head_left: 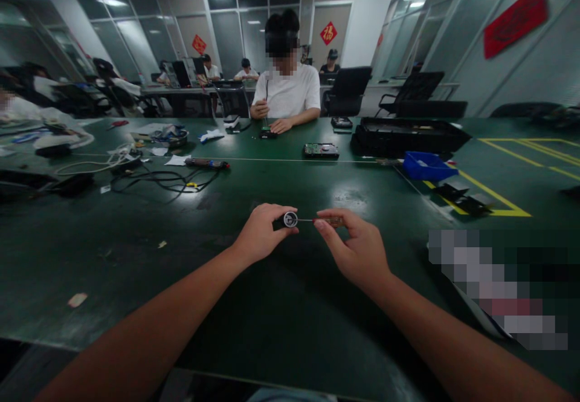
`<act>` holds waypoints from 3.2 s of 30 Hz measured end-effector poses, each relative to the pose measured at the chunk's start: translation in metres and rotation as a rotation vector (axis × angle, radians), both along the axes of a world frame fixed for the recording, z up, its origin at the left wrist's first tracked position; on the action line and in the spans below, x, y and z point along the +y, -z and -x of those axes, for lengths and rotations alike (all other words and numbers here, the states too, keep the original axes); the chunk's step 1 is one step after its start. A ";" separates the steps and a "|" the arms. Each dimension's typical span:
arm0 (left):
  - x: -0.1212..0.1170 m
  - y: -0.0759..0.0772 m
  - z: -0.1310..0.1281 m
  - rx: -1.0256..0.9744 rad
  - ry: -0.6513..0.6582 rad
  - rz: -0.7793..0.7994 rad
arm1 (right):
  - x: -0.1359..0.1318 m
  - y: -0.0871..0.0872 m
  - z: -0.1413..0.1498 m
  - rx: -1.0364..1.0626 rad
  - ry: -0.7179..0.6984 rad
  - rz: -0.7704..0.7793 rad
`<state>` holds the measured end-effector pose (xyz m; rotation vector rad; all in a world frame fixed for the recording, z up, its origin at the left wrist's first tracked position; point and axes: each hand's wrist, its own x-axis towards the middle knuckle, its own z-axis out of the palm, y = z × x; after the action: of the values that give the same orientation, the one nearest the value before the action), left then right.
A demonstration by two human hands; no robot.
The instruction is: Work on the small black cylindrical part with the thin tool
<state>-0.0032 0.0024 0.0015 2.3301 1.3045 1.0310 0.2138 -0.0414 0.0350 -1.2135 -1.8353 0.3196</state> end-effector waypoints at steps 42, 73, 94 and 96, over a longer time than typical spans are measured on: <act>0.002 0.002 0.002 0.046 0.031 -0.081 | 0.011 0.009 0.003 0.509 -0.024 0.138; 0.003 0.001 0.002 0.058 0.008 -0.042 | -0.002 0.002 0.000 -0.025 -0.154 0.012; 0.001 0.000 0.002 0.054 0.027 -0.049 | 0.014 0.009 0.003 0.564 0.006 0.181; 0.000 -0.001 0.002 0.058 0.034 -0.049 | 0.010 0.007 0.004 0.485 0.002 0.152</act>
<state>-0.0051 0.0026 0.0023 2.4272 1.2694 1.0033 0.2098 -0.0311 0.0284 -1.1189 -1.4083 0.6981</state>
